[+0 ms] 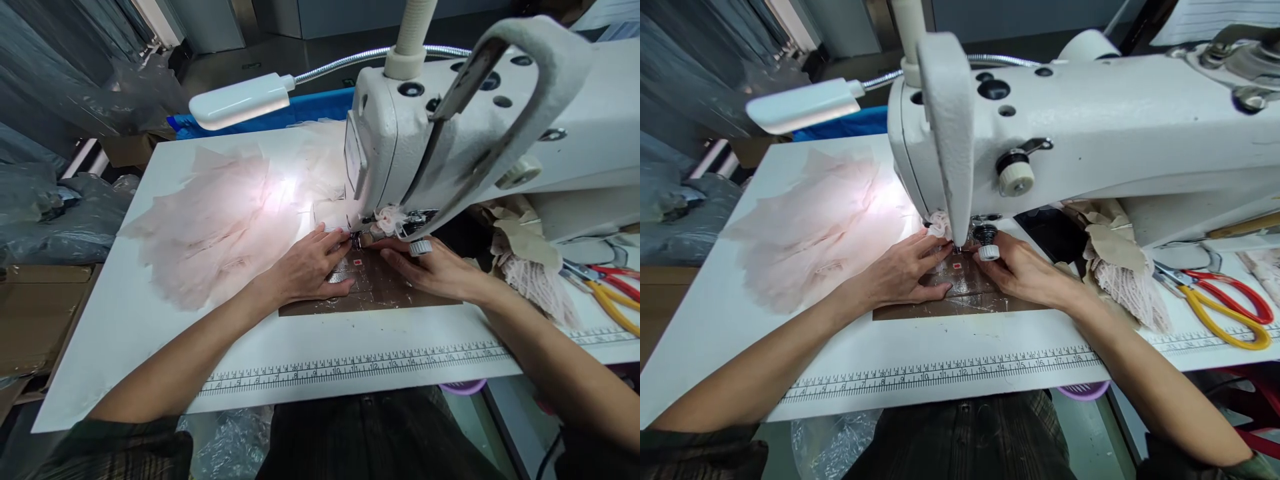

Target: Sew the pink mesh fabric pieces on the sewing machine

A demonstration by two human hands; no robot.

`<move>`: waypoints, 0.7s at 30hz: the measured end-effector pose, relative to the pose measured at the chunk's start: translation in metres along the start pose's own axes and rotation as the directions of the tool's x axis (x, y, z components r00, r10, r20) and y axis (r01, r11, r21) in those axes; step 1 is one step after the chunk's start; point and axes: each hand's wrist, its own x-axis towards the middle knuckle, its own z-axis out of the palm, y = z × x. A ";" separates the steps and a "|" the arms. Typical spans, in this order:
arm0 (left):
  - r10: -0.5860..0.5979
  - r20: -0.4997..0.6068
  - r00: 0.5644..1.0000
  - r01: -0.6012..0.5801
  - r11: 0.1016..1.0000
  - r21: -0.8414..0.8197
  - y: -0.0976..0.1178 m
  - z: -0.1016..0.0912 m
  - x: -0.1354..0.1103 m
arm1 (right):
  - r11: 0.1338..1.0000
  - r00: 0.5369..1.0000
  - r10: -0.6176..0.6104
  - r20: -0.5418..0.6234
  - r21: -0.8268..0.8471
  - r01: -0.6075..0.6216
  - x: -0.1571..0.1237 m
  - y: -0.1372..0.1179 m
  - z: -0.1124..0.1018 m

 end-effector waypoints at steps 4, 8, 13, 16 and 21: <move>0.006 -0.014 1.000 -0.006 1.000 -0.012 -0.003 0.000 0.001 | 0.991 0.988 0.133 -0.082 0.040 -0.130 0.006 0.014 0.002; 0.009 -0.026 1.000 -0.009 0.999 -0.030 -0.004 0.001 0.000 | 0.963 0.966 0.240 -0.094 0.151 -0.225 0.002 0.014 0.004; -0.018 -0.034 0.999 0.015 0.997 -0.081 -0.009 0.002 0.000 | 0.881 0.897 0.389 -0.211 0.371 -0.294 -0.004 0.002 0.010; -0.033 -0.011 0.999 0.032 0.997 -0.073 -0.010 -0.003 0.002 | 0.882 0.879 0.404 -0.254 0.362 -0.301 -0.004 0.003 0.017; -0.209 0.020 0.978 0.201 0.958 0.203 0.001 -0.014 0.012 | 0.929 0.888 0.344 -0.304 0.244 -0.277 -0.003 0.010 0.021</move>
